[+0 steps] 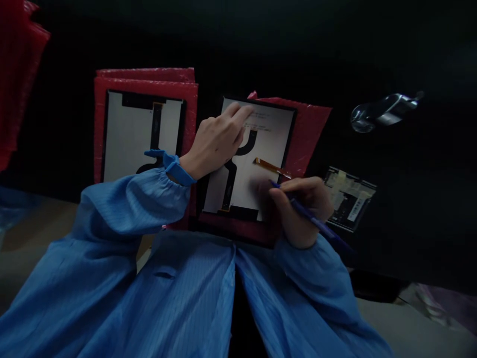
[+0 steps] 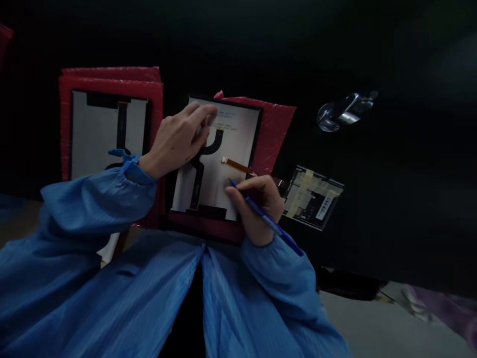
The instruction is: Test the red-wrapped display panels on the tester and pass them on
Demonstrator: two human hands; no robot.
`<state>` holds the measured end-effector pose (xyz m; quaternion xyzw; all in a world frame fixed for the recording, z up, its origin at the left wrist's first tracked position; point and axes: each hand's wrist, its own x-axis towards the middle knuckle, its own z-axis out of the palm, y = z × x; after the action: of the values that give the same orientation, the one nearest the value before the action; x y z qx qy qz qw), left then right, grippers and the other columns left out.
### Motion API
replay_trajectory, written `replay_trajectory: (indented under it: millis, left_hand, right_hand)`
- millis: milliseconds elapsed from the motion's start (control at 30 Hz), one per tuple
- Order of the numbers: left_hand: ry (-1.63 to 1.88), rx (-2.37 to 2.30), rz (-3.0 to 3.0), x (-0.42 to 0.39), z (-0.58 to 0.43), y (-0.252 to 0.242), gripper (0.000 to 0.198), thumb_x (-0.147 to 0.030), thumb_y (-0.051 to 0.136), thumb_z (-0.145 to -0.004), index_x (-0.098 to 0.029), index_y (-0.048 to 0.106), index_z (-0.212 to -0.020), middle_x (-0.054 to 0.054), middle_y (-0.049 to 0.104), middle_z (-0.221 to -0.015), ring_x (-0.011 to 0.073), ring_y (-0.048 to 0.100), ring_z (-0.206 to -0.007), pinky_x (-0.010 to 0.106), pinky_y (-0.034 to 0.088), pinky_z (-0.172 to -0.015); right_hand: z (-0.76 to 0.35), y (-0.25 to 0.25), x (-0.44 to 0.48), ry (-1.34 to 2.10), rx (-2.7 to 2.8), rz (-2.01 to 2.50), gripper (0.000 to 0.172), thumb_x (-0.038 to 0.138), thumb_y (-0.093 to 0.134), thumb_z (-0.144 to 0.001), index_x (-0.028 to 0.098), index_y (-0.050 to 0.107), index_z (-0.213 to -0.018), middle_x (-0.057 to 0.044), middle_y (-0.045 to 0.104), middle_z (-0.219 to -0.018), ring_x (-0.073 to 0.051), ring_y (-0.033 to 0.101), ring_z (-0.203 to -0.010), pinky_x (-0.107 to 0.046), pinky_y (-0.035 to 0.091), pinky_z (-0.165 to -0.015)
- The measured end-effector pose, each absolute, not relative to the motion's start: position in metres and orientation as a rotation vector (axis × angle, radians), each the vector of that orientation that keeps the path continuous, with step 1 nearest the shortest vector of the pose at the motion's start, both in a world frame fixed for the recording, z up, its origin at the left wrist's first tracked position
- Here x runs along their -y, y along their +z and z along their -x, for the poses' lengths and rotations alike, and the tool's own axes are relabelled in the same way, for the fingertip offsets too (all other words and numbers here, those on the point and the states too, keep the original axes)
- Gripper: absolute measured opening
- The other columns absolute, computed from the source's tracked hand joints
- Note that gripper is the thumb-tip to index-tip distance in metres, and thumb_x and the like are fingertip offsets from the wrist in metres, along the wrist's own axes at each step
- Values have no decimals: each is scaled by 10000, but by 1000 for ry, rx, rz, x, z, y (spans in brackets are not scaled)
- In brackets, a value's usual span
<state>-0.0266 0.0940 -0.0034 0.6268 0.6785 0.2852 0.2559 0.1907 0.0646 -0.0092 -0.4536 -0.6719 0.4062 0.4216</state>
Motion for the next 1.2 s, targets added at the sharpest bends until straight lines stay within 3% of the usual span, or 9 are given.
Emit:
replay_trajectory:
  millis: [133,233,333,500,633,800,967,1100,1200]
  left_hand:
    - [676,-1810,-1796,-102,30,-4,311,-136,460,-955,-191,607,-1223,90,579,-1229,272,641,-1056,376,468,-892]
    - [624,-1798,-1835,-105,29,-1,295,-136,472,-948,-170,612,-1205,117,586,-1228,271,645,-1021,384,467,-886]
    - [589,-1799,-1873,-105,26,2,208,-211,501,-965,-151,639,-1109,124,605,-1170,273,639,-1010,373,459,-882]
    - [455,-1763,-1972,-100,19,10,381,-383,444,-1012,-125,659,-833,116,625,-991,224,620,-834,336,434,-798]
    - [521,-1528,-1855,-99,20,18,561,-510,438,-997,-156,565,-581,71,585,-727,168,556,-674,306,407,-701]
    - [586,-1007,-1198,-99,24,28,487,-612,563,-910,-160,710,-801,76,638,-685,162,567,-608,284,415,-582]
    - [622,-981,-768,-94,24,29,700,-805,469,-826,-164,748,-811,73,540,-592,133,397,-467,301,330,-439]
    - [700,-939,-646,-90,19,27,480,-616,676,-785,-150,719,-679,-8,355,-490,92,289,-453,260,284,-437]
    - [832,-1036,-745,-85,13,25,292,-415,773,-788,-150,722,-676,-25,405,-499,68,312,-462,230,281,-456]
  right_hand:
    - [-226,-6,-95,820,1811,1208,167,357,538,-1029,241,657,-1017,-35,716,-919,-168,641,-664,-319,495,-615]
    - [-244,-11,-112,666,2099,1196,157,379,643,-966,223,639,-984,-60,724,-998,-236,681,-882,-391,520,-806]
    - [-250,-15,-120,677,2291,1173,252,446,696,-913,218,589,-910,-52,704,-901,-244,655,-840,-417,497,-857]
    - [-245,-5,-127,892,2288,1128,294,439,711,-890,240,498,-848,-19,680,-831,-195,622,-702,-338,498,-713]
    - [-236,9,-135,1094,2207,1109,271,426,630,-949,241,460,-846,-11,688,-849,-147,596,-607,-288,472,-578]
    - [-218,17,-141,1306,2095,1036,396,536,635,-939,248,397,-809,0,660,-795,-170,655,-682,-311,549,-635]
    - [-205,10,-140,1435,1958,951,397,496,647,-932,257,357,-804,7,634,-797,-147,620,-680,-307,556,-635]
    - [-202,4,-134,1466,1899,836,343,359,643,-937,254,337,-823,13,656,-819,-137,630,-689,-286,530,-630]
    - [-201,4,-130,1463,1837,850,353,316,663,-922,254,333,-813,14,663,-806,-142,634,-685,-290,530,-641]
